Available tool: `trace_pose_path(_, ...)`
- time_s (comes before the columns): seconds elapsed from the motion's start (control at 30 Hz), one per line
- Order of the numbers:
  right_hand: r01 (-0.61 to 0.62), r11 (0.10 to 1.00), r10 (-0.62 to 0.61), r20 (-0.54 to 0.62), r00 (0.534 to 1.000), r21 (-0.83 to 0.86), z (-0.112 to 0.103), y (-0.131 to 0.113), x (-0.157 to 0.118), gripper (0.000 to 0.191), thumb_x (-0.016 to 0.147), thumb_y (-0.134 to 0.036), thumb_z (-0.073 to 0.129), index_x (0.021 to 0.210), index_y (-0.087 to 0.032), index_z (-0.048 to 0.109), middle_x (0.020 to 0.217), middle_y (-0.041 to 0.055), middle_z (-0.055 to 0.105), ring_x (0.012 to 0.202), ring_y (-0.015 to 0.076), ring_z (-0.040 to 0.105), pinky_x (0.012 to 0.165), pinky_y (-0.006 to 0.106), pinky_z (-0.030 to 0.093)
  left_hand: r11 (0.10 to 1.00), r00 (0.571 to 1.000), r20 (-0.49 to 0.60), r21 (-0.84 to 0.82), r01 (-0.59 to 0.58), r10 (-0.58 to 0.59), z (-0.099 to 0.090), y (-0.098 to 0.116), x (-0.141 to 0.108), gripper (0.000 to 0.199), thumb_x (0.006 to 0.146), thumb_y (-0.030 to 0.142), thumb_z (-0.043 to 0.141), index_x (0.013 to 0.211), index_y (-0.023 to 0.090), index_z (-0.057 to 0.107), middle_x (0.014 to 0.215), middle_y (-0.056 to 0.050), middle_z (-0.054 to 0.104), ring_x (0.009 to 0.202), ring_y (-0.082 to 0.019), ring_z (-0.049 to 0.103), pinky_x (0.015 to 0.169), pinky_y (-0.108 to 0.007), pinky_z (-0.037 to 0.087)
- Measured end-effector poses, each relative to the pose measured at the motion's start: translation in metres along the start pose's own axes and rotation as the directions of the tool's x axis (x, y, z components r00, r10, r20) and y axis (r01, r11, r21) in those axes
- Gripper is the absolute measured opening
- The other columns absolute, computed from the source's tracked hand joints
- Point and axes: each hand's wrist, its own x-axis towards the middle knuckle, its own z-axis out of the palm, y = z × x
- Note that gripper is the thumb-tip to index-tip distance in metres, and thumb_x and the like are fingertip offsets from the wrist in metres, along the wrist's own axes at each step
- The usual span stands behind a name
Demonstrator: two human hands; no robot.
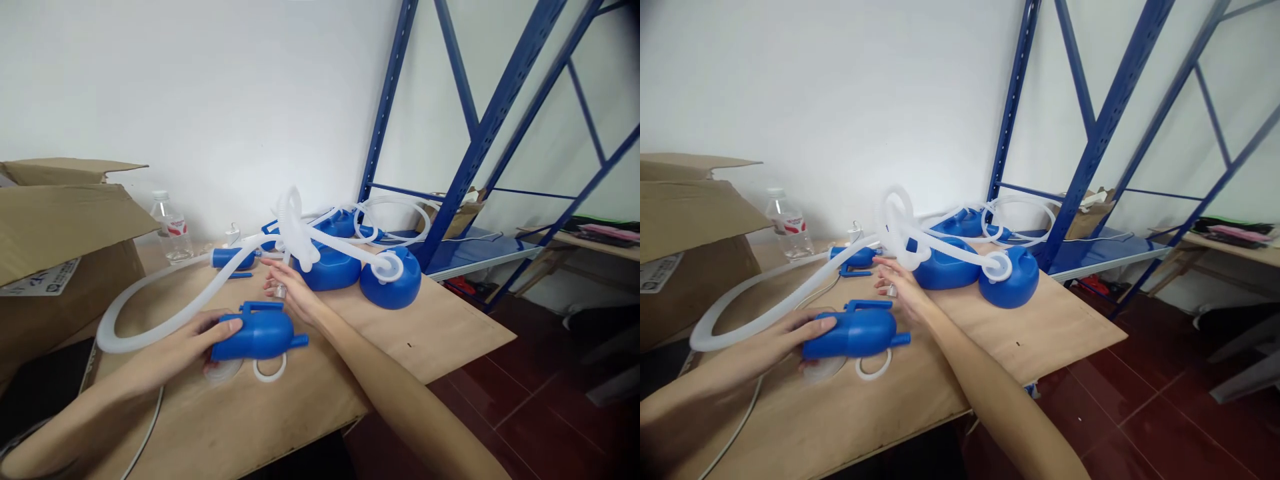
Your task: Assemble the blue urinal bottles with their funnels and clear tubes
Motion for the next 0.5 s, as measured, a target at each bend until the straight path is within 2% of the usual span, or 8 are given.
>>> trace_pose_path(0.07,0.035,0.952,-0.025,0.037,0.999,-0.303,-0.006,0.002,-0.003,0.042,0.092,-0.041,0.075,0.132,-0.03,0.071,0.105,0.0019,0.064,0.088,0.0147,0.064,0.08,0.029,0.055,0.999,0.995,0.101,0.048,0.009,-0.014,-0.009,-0.001,-0.006,0.061,0.079,0.069,0.075,0.117,0.022,0.077,0.109,-0.005,0.077,0.071,-0.02,0.069,0.08,-0.034,0.058)
trace_pose_path(0.13,0.094,0.806,-0.052,0.088,0.995,-0.584,-0.01,0.0,-0.007,0.047,0.094,-0.037,0.072,0.14,-0.03,0.067,0.118,0.0054,0.065,0.101,0.0186,0.063,0.096,0.037,0.053,0.999,0.98,0.194,0.01,0.04,-0.041,-0.016,-0.002,-0.015,0.055,0.081,0.064,0.075,0.12,0.025,0.078,0.102,-0.002,0.078,0.07,-0.019,0.069,0.076,-0.032,0.058)
trace_pose_path(0.2,0.134,0.645,-0.043,0.14,0.989,-0.753,-0.01,-0.006,-0.015,0.058,0.096,-0.038,0.071,0.152,-0.032,0.058,0.135,0.009,0.063,0.12,0.0243,0.06,0.113,0.046,0.044,0.996,0.976,0.213,-0.064,0.065,-0.049,-0.022,-0.003,-0.025,0.046,0.077,0.055,0.079,0.112,0.024,0.081,0.093,-0.002,0.079,0.076,-0.022,0.072,0.073,-0.03,0.058)
trace_pose_path(0.3,0.126,0.503,0.056,0.177,0.983,-0.855,-0.01,-0.02,-0.033,0.089,0.096,-0.049,0.069,0.171,-0.034,0.024,0.165,0.0146,0.042,0.152,0.0357,0.039,0.124,0.056,0.031,0.966,0.985,0.172,-0.254,0.039,0.005,-0.026,-0.004,-0.036,0.035,0.065,0.039,0.083,0.094,0.02,0.084,0.097,-0.009,0.081,0.093,-0.03,0.076,0.08,-0.032,0.062)
trace_pose_path(0.37,0.113,0.42,0.099,0.17,0.98,-0.9,-0.013,-0.031,-0.05,0.103,0.096,-0.053,0.067,0.173,-0.031,0.003,0.176,0.0172,0.021,0.163,0.0392,0.019,0.128,0.06,0.023,0.891,0.989,0.145,-0.452,0.033,0.038,-0.029,-0.006,-0.035,0.034,0.066,0.039,0.078,0.09,0.016,0.083,0.094,-0.013,0.08,0.088,-0.032,0.077,0.079,-0.037,0.064)
trace_pose_path(0.43,0.119,0.336,0.083,0.155,0.984,-0.935,-0.021,-0.041,-0.07,0.1,0.099,-0.055,0.062,0.173,-0.028,0.0,0.179,0.0179,0.014,0.166,0.0386,0.011,0.131,0.062,0.018,0.772,0.99,0.141,-0.628,0.102,-0.016,-0.031,-0.008,-0.029,0.038,0.072,0.045,0.071,0.093,0.014,0.078,0.087,-0.015,0.077,0.07,-0.03,0.075,0.066,-0.04,0.064)
trace_pose_path(0.5,0.14,0.236,0.019,0.149,0.989,-0.962,-0.032,-0.052,-0.094,0.091,0.101,-0.054,0.058,0.173,-0.029,0.008,0.178,0.0162,0.019,0.166,0.0371,0.01,0.132,0.062,0.015,0.647,0.983,0.13,-0.741,0.181,-0.126,-0.034,-0.008,-0.019,0.043,0.083,0.051,0.063,0.101,0.014,0.073,0.077,-0.012,0.072,0.048,-0.024,0.066,0.047,-0.037,0.059)
